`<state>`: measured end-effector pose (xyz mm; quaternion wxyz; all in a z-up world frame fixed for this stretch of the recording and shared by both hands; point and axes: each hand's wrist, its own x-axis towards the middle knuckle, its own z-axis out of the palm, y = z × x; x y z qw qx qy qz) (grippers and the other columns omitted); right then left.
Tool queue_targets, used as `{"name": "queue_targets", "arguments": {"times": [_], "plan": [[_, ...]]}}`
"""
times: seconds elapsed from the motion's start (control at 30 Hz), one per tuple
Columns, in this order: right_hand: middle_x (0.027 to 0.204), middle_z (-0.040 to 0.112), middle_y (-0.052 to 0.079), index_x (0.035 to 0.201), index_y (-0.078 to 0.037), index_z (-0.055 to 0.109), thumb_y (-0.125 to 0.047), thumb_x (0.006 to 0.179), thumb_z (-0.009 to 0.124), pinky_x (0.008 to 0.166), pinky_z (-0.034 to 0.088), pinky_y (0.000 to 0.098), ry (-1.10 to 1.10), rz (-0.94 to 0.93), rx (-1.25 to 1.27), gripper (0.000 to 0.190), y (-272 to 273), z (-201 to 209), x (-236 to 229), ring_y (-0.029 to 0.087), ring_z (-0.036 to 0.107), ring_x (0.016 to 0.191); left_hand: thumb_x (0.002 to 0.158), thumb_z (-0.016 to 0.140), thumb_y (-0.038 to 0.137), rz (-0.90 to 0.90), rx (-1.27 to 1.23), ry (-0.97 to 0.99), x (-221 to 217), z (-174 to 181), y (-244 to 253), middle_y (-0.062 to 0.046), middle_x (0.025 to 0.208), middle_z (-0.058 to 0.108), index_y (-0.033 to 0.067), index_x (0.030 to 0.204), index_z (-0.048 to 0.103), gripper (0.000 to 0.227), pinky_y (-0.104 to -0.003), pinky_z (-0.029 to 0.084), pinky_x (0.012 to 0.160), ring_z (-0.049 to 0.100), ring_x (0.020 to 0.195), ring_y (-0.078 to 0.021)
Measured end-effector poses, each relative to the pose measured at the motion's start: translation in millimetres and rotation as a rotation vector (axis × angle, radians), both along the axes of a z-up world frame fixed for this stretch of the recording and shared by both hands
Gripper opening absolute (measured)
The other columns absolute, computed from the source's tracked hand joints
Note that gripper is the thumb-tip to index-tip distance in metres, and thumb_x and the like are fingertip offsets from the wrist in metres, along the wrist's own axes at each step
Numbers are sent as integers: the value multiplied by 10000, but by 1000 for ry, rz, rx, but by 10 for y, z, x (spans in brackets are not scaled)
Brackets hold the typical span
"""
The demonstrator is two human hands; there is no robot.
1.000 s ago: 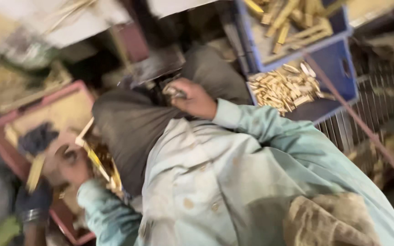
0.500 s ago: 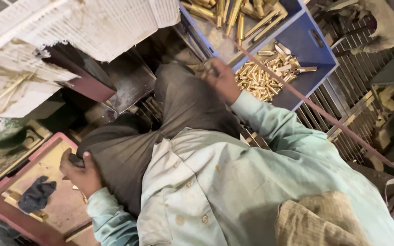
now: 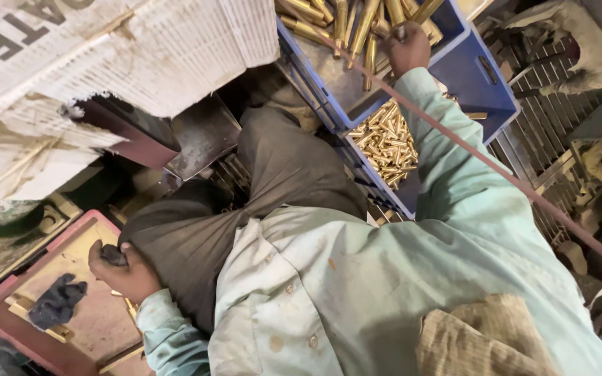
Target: The person sits on the floor and repeatedly polishes brass-colored metal parts using a rotating grinding wheel. They pick up parts from a pink tray, hold them against the wheel with a cloth, and place the finished parts into a blue bin.
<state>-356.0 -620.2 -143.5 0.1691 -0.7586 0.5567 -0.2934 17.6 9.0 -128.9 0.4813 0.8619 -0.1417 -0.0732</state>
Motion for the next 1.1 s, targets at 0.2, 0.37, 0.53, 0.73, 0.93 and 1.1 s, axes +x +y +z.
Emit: {"name": "queue_targets", "arguments": {"times": [0.2,0.37,0.53,0.73,0.93,1.1], "plan": [[824,668,133,948,41,616,-173,888,739,723,551,417,-358,-336,-166,255,-413,-8,-26,313,686,783,1068,633,-6,23,-36,46,2,-44,12,-103,1322,505,-13,1502,455,469,-306,469,1038,519,1130,-180],[788,650,66,948,21,592,-136,901,783,694,555,346,-492,-278,-260,251,-600,85,-157,190,620,721,1067,654,-23,-17,42,-65,12,-61,37,-121,1359,501,-32,1463,460,441,-328,463,1068,527,1175,-201],[855,703,34,1048,-5,695,-54,899,788,687,530,315,-626,-36,196,182,-718,-112,-308,145,637,747,1050,650,11,51,-9,33,9,-27,-27,-97,1304,506,-20,1482,457,474,-313,467,1014,522,1105,-183],[820,701,56,1031,-2,675,-45,861,800,625,514,313,-533,-55,95,216,-662,-258,-283,152,619,679,1061,674,38,64,-59,65,-2,-6,-30,-90,1283,473,-13,1459,432,468,-313,445,1036,488,1114,-176],[875,744,64,1058,19,700,-54,844,854,685,569,311,-485,-28,-59,273,-285,-34,-294,135,686,751,1021,704,30,-54,-181,92,-55,51,151,-103,1340,397,-9,1494,389,569,-324,391,1106,426,1167,-189],[843,708,91,966,31,703,-36,894,873,630,539,313,-588,-45,58,196,167,688,-425,141,641,698,1017,670,-23,-161,207,-115,-60,286,232,-159,1390,487,12,1534,443,566,-402,413,1126,487,1257,-265]]}}
